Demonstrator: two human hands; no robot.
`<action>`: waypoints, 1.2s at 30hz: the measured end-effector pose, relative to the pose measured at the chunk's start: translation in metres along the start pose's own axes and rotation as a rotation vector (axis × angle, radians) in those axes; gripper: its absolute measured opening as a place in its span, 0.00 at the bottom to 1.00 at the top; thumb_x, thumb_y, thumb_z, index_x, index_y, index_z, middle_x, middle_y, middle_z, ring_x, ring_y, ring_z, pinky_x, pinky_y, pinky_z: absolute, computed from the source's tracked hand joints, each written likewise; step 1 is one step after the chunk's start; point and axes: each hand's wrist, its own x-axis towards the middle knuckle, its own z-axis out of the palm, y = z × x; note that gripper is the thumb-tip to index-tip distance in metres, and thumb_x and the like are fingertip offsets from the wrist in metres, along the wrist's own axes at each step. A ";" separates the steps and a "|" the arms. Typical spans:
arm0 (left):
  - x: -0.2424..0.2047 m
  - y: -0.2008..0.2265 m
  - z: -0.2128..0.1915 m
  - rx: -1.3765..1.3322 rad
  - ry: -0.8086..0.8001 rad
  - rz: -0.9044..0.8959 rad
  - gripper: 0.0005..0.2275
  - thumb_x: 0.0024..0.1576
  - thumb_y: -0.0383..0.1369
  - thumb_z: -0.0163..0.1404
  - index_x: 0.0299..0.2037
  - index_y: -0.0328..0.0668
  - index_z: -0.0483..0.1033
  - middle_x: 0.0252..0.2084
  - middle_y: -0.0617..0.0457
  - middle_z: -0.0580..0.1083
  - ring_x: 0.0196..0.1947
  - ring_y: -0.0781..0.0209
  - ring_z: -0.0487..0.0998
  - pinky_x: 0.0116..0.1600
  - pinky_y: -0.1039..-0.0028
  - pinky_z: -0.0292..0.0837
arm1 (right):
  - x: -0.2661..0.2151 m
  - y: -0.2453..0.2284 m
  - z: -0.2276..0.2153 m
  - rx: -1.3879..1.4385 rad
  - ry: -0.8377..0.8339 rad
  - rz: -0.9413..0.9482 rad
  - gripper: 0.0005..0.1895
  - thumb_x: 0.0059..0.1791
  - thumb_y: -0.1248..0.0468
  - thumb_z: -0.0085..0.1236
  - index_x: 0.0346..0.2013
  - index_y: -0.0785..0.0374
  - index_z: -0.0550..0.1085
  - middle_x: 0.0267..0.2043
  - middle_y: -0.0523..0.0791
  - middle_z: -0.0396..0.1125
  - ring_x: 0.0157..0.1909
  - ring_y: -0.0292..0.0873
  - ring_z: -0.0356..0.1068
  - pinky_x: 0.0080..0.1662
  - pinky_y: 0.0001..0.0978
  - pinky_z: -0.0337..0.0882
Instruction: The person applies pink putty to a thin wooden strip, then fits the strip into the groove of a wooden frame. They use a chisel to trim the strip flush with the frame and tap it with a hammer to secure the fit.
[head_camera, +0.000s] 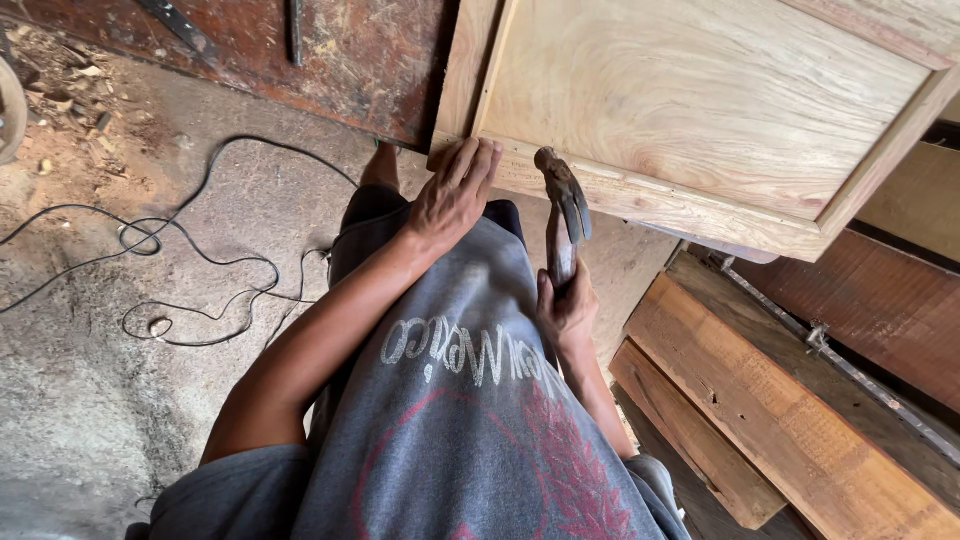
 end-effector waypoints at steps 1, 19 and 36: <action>-0.001 0.003 0.001 -0.003 0.017 -0.005 0.22 0.63 0.26 0.47 0.67 0.22 0.65 0.63 0.38 0.65 0.66 0.44 0.65 0.74 0.61 0.62 | -0.002 -0.002 -0.005 0.001 0.014 0.000 0.28 0.52 0.63 0.63 0.62 0.72 0.64 0.36 0.57 0.72 0.33 0.53 0.76 0.35 0.41 0.74; -0.045 -0.015 -0.008 -0.672 0.099 -0.328 0.31 0.62 0.18 0.57 0.75 0.37 0.58 0.65 0.36 0.63 0.62 0.45 0.71 0.61 0.67 0.74 | -0.012 -0.001 -0.017 -0.032 0.051 0.137 0.23 0.53 0.63 0.60 0.60 0.68 0.66 0.32 0.55 0.69 0.32 0.53 0.73 0.36 0.44 0.73; 0.028 -0.007 -0.029 -0.034 -0.031 0.086 0.19 0.63 0.24 0.51 0.64 0.23 0.70 0.59 0.39 0.70 0.62 0.46 0.69 0.66 0.60 0.70 | -0.041 0.020 -0.018 0.021 0.070 0.210 0.26 0.51 0.61 0.65 0.58 0.68 0.67 0.35 0.57 0.71 0.34 0.56 0.75 0.36 0.44 0.73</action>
